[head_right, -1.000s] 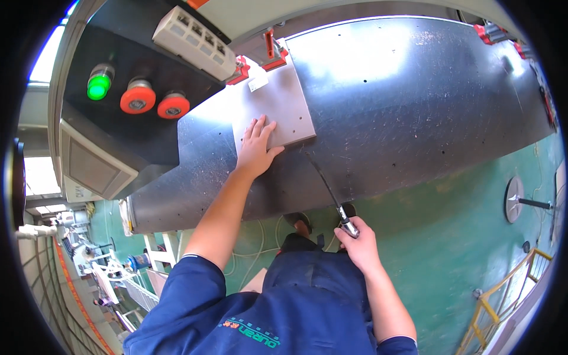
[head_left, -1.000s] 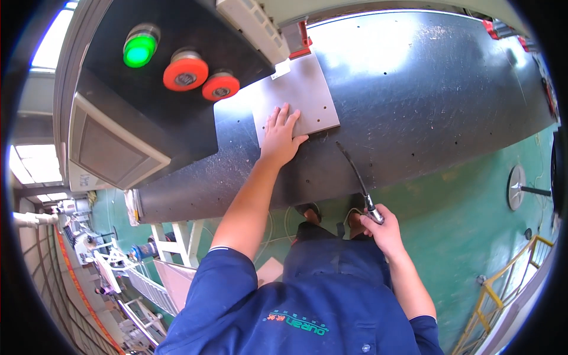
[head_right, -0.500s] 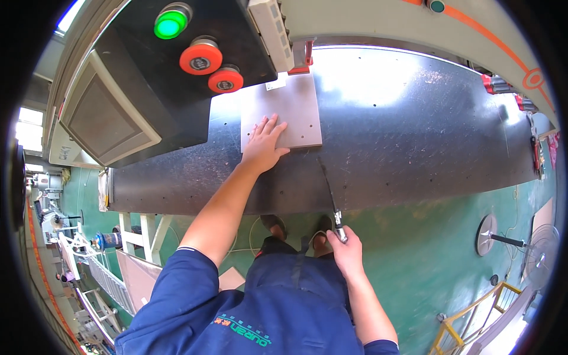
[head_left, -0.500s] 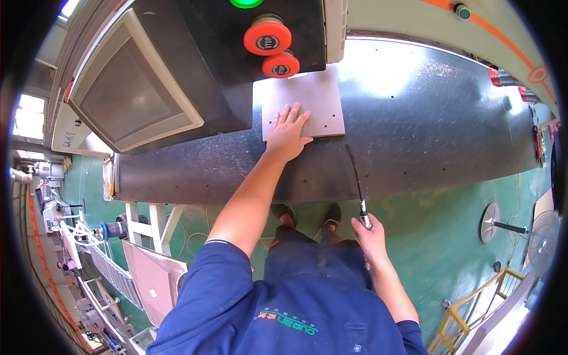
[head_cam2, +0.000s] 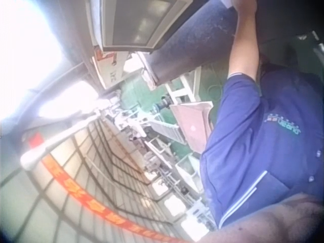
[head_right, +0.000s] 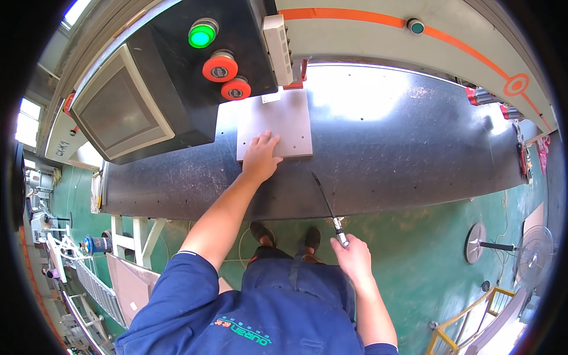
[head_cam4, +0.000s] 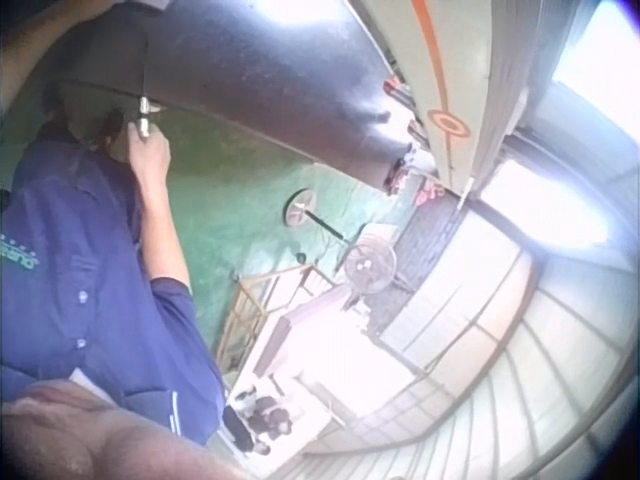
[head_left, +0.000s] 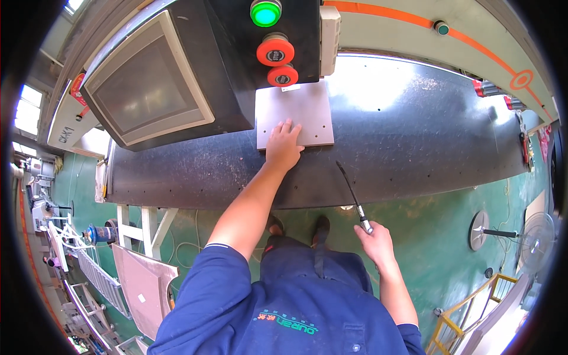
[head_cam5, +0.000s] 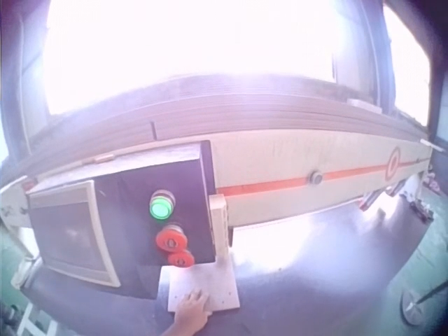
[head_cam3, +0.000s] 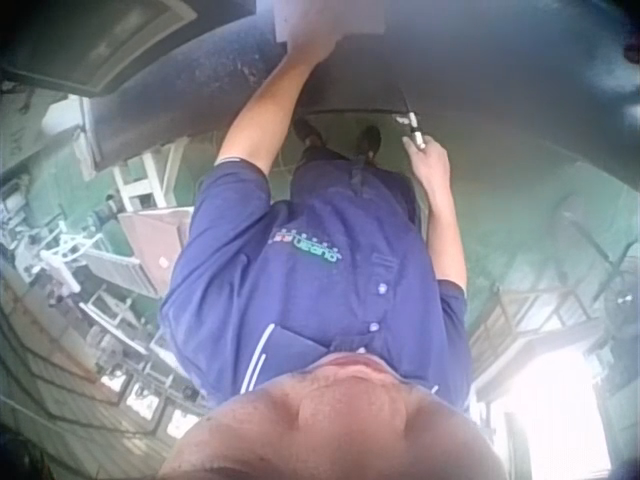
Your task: The person picks up wooden panels from a table, places them on an industrial machine, and uses a compressed air nozzle to blow dust off the surfaces and edges.
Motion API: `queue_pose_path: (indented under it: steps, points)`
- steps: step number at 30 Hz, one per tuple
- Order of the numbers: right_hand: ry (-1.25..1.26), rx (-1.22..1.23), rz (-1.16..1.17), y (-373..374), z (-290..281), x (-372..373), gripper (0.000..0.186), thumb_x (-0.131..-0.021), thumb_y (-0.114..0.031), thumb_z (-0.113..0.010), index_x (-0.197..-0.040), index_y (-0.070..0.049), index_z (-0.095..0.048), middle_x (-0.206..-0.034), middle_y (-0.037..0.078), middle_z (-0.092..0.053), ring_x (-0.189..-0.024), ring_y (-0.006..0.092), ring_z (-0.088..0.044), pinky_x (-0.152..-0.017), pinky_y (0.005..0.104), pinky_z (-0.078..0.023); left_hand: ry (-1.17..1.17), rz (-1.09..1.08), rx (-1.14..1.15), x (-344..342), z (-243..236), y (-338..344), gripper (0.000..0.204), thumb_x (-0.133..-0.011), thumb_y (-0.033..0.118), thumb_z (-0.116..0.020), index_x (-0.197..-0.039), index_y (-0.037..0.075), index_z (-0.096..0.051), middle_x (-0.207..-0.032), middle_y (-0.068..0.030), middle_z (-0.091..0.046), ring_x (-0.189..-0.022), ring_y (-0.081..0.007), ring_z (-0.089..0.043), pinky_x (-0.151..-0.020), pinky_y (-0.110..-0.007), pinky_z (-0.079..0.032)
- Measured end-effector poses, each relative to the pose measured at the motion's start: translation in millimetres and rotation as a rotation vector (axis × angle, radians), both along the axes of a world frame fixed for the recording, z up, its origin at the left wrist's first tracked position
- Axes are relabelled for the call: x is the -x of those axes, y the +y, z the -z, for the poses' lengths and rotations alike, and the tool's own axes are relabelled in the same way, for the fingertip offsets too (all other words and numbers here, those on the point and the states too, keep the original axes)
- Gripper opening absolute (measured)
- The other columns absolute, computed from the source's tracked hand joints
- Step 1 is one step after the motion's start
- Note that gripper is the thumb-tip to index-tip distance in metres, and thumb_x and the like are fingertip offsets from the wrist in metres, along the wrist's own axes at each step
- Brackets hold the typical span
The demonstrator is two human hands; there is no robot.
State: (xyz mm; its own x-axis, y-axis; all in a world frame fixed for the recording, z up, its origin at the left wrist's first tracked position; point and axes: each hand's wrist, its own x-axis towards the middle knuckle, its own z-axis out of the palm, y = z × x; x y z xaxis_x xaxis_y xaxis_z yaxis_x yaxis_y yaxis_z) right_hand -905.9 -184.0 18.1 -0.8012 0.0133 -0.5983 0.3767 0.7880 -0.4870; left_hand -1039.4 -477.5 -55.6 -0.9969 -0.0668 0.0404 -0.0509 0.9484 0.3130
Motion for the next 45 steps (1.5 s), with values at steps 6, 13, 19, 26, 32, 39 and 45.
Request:
queue_pose_path:
  steps: [6, 13, 19, 26, 32, 39, 45]
  points:
    - [-0.016, 0.102, 0.065, 12, 11, -3, 0.036, -0.084, -0.038, -0.063, -0.082, -0.002, -0.063, -0.071, 0.017, -0.064, -0.073, 0.0354, -0.064, -0.071, 0.0427, -0.048, -0.088, 0.036, 0.016, 13, -18, 2, 0.063, -0.076, 0.028, -0.075, -0.131, 0.011, -0.049, -0.145, -0.0165, -0.037, -0.132, -0.0363, -0.037, -0.105, -0.045, -0.038]
    - [-0.076, 0.172, 0.099, 14, 15, -20, 0.034, -0.083, -0.036, -0.066, -0.079, -0.002, -0.062, -0.067, 0.016, -0.062, -0.066, 0.0324, -0.062, -0.066, 0.0399, -0.048, -0.109, -0.045, 0.002, 90, -12, -19, 0.071, -0.085, 0.051, -0.056, -0.137, 0.005, -0.042, -0.147, -0.0178, -0.035, -0.136, -0.0339, -0.032, -0.113, -0.043, -0.024]
    - [-0.109, 0.217, 0.180, 21, 27, -44, 0.033, -0.083, -0.033, -0.067, -0.076, -0.002, -0.060, -0.064, 0.014, -0.062, -0.062, 0.0272, -0.062, -0.063, 0.0372, -0.048, -0.367, -0.083, -0.025, 115, -33, -8, 0.079, -0.086, 0.053, -0.054, -0.141, 0.000, -0.036, -0.149, -0.0191, -0.034, -0.135, -0.0339, -0.035, -0.112, -0.040, -0.028]
    - [-0.138, 0.310, 0.280, 17, 10, -23, 0.029, -0.085, -0.027, -0.067, -0.072, -0.003, -0.058, -0.057, 0.005, -0.059, -0.053, 0.0138, -0.059, -0.055, 0.0305, -0.047, -0.185, 0.018, -0.100, 89, -23, -22, 0.079, -0.085, 0.052, -0.058, -0.142, 0.003, -0.035, -0.152, -0.0197, -0.026, -0.140, -0.0360, -0.024, -0.114, -0.042, -0.023]
    - [-0.023, 0.505, 0.354, 24, 3, 0, 0.025, -0.088, -0.021, -0.065, -0.072, -0.004, -0.056, -0.058, 0.001, -0.057, -0.051, 0.0087, -0.056, -0.049, 0.0248, -0.044, -0.242, -0.146, 0.078, 13, -26, -13, 0.087, -0.075, 0.057, -0.069, -0.143, 0.012, -0.036, -0.151, -0.0199, -0.023, -0.138, -0.0421, -0.023, -0.108, -0.059, -0.022]
    - [0.279, 0.692, 0.469, 21, -27, 40, 0.026, -0.091, -0.022, -0.064, -0.074, -0.006, -0.052, -0.057, 0.001, -0.056, -0.050, 0.0074, -0.054, -0.047, 0.0223, -0.042, -0.192, -0.096, 0.057, 5, -15, -21, 0.086, -0.067, 0.049, -0.078, -0.138, 0.017, -0.043, -0.147, -0.0189, -0.032, -0.134, -0.0424, -0.028, -0.105, -0.058, -0.028]
    - [0.504, 0.685, 0.454, 16, -85, 91, 0.029, -0.092, -0.029, -0.064, -0.078, -0.007, -0.051, -0.059, 0.002, -0.057, -0.049, 0.0088, -0.057, -0.042, 0.0221, -0.041, 0.164, -0.010, 0.058, -19, 22, -29, 0.074, -0.074, 0.042, -0.074, -0.135, 0.014, -0.045, -0.142, -0.0196, -0.038, -0.129, -0.0412, -0.036, -0.108, -0.055, -0.025]
